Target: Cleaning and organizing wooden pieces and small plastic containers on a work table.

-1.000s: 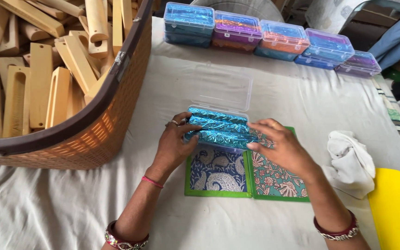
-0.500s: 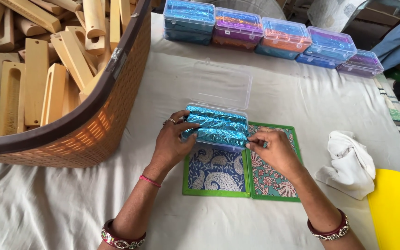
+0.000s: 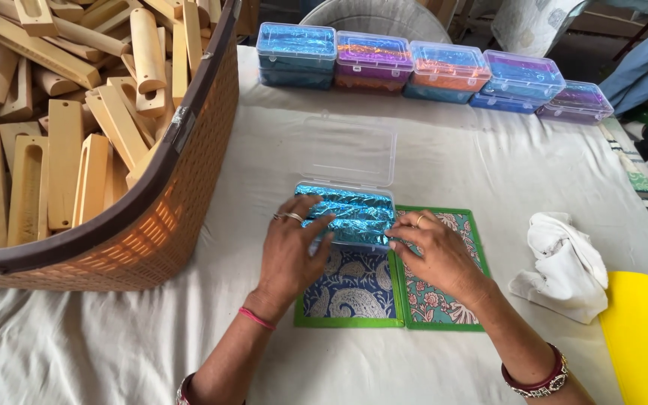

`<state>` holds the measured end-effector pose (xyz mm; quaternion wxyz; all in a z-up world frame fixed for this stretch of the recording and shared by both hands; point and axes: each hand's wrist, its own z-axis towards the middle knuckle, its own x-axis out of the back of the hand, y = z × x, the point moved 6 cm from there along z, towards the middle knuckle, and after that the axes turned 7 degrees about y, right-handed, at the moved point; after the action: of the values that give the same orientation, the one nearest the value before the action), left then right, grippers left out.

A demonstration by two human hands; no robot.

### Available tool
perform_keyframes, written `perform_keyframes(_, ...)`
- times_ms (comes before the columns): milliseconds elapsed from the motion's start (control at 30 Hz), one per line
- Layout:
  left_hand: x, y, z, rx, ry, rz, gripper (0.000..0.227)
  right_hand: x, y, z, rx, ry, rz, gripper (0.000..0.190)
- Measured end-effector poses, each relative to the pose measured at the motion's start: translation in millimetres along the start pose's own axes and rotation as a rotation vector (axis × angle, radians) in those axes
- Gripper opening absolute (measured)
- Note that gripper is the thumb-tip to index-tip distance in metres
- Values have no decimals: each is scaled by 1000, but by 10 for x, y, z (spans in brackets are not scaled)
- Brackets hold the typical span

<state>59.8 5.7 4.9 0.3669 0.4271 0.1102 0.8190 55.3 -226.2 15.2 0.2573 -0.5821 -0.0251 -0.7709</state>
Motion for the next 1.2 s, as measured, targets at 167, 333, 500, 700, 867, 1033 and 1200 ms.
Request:
perform_keyframes(167,-181,71,-63,-24,-153,41,30,-200,140,67,-140,-38,-13,17)
perform_keyframes(333,-198,237,-56,-143,-188,158,34,-180,142,142,-138,-65,-91,14)
perform_keyframes(500,-215,154,-97,-107,-162,140,29,-291,387,60,-203,-23,311,27)
perform_keyframes(700,-235,241,-85,-112,-208,129,44,-247,344,-5,-159,12,188,28)
perform_keyframes(867,-256,269,-24,-83,-228,177,47,-150,10,71,-59,-30,-171,33)
perform_keyframes(1033,-344,300,11,-39,-311,278,48,-215,-58,38,-14,-34,-410,43)
perform_keyframes(1200,-288,256,-122,-57,-253,231,61,-395,351,-148,-153,59,31,36)
